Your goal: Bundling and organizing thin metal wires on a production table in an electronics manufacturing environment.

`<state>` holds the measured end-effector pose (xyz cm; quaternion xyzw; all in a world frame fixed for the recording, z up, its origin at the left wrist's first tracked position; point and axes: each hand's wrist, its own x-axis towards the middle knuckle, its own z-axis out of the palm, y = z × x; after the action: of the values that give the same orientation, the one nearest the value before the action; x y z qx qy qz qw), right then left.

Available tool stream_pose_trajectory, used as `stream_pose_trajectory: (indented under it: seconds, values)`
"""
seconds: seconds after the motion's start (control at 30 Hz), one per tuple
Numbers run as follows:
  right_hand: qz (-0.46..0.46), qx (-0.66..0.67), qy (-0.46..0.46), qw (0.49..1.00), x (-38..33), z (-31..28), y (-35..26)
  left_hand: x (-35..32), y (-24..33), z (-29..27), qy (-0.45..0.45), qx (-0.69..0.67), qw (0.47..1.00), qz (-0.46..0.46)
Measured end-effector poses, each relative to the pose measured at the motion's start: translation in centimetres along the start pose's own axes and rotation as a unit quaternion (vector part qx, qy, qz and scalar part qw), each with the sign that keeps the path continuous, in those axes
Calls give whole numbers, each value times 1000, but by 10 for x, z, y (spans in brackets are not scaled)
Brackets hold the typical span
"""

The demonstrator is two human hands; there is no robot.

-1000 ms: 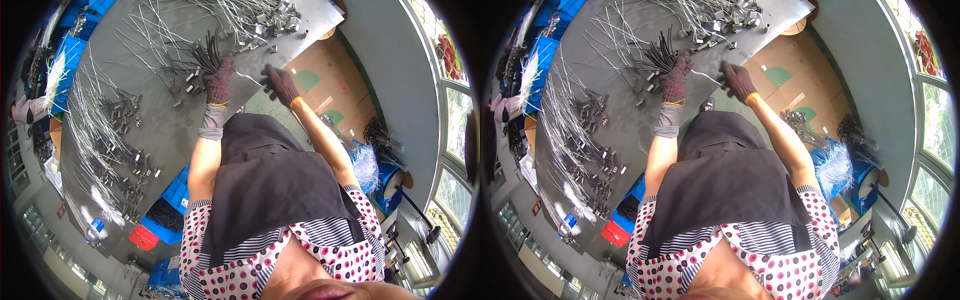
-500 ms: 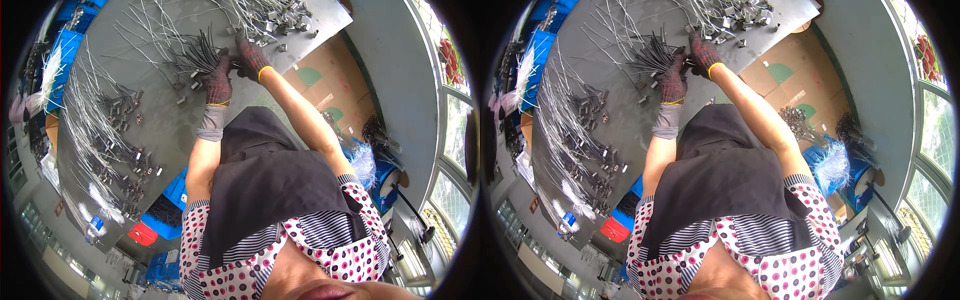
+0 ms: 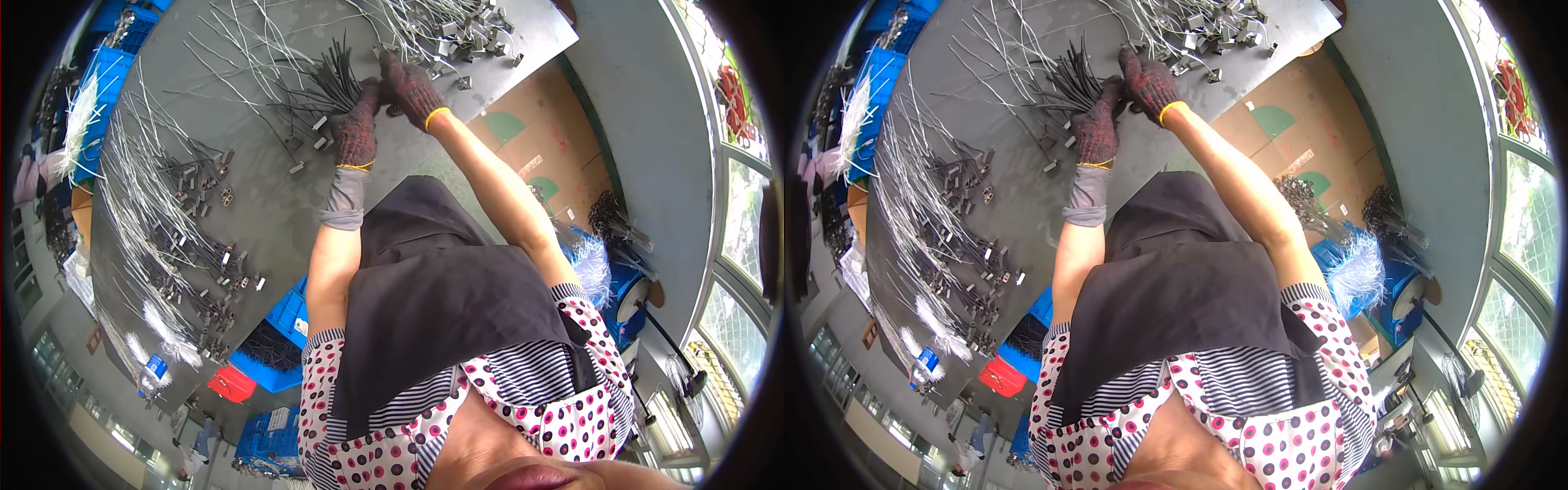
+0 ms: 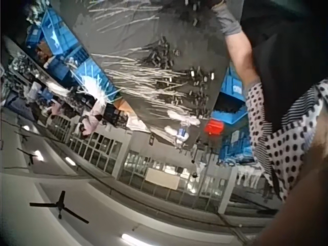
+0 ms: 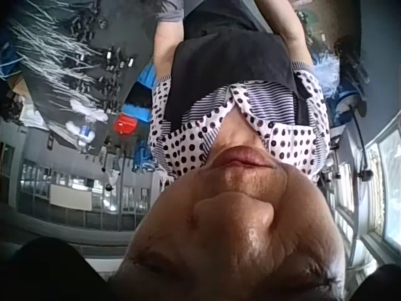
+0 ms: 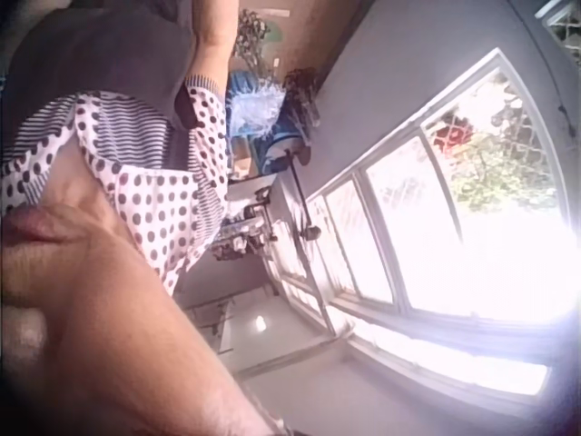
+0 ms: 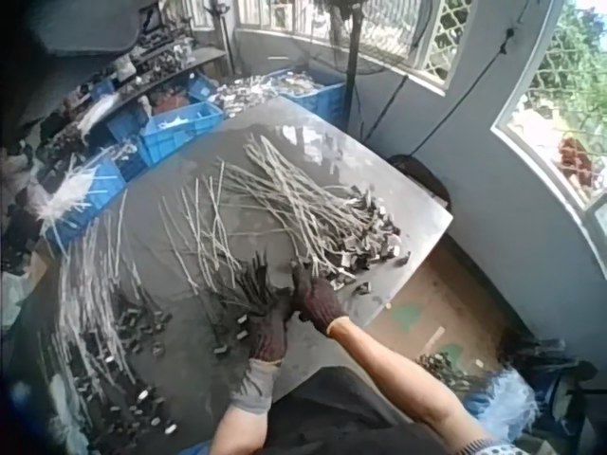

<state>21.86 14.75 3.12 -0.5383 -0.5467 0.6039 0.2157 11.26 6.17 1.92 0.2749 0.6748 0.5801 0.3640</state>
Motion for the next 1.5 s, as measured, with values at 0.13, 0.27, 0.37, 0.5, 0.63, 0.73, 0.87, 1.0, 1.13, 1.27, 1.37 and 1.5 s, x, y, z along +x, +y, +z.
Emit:
stream_pose_trajectory:
  seconds: [0.13, 0.27, 0.37, 0.5, 0.63, 0.73, 0.87, 1.0, 1.13, 1.27, 1.37, 1.5]
  values:
    - [-194, -292, 241, 905, 6, -43, 11, 21, -1, -32, 115, 270, 953, -82]
    - [-85, -479, 214, 847, 7, -79, 39, 36, -14, -53, 125, 70, 988, 49]
    - [-85, -452, 147, 876, 6, -94, 58, 24, -20, -35, 116, -56, 987, -91]
    - [-140, -428, 73, 890, -18, -106, 80, -12, -19, 9, -1, -62, 985, -160]
    - [-249, -202, 137, 937, -74, -108, 97, -42, -31, 52, -111, -136, 961, -212]
    - [-160, -79, 139, 974, -128, -112, 102, -50, -46, 68, -179, -211, 944, -180]
    - [2, -10, 52, 999, -212, -138, 125, -39, -53, 79, -283, -269, 903, -178]
    - [167, -196, 7, 966, -273, -154, 177, -30, -46, 82, -214, -321, 869, -310]
    - [191, -192, 29, 962, -340, -177, 217, -26, -41, 72, -245, -303, 907, -162]
    - [177, -164, 30, 970, -360, -193, 256, -9, -36, 64, -169, -431, 868, -180]
    - [160, -144, 39, 976, -368, -202, 275, -2, -25, 56, -160, -350, 916, -116]
    - [155, -142, 47, 976, -373, -209, 291, -3, -17, 50, -50, -386, 906, -166]
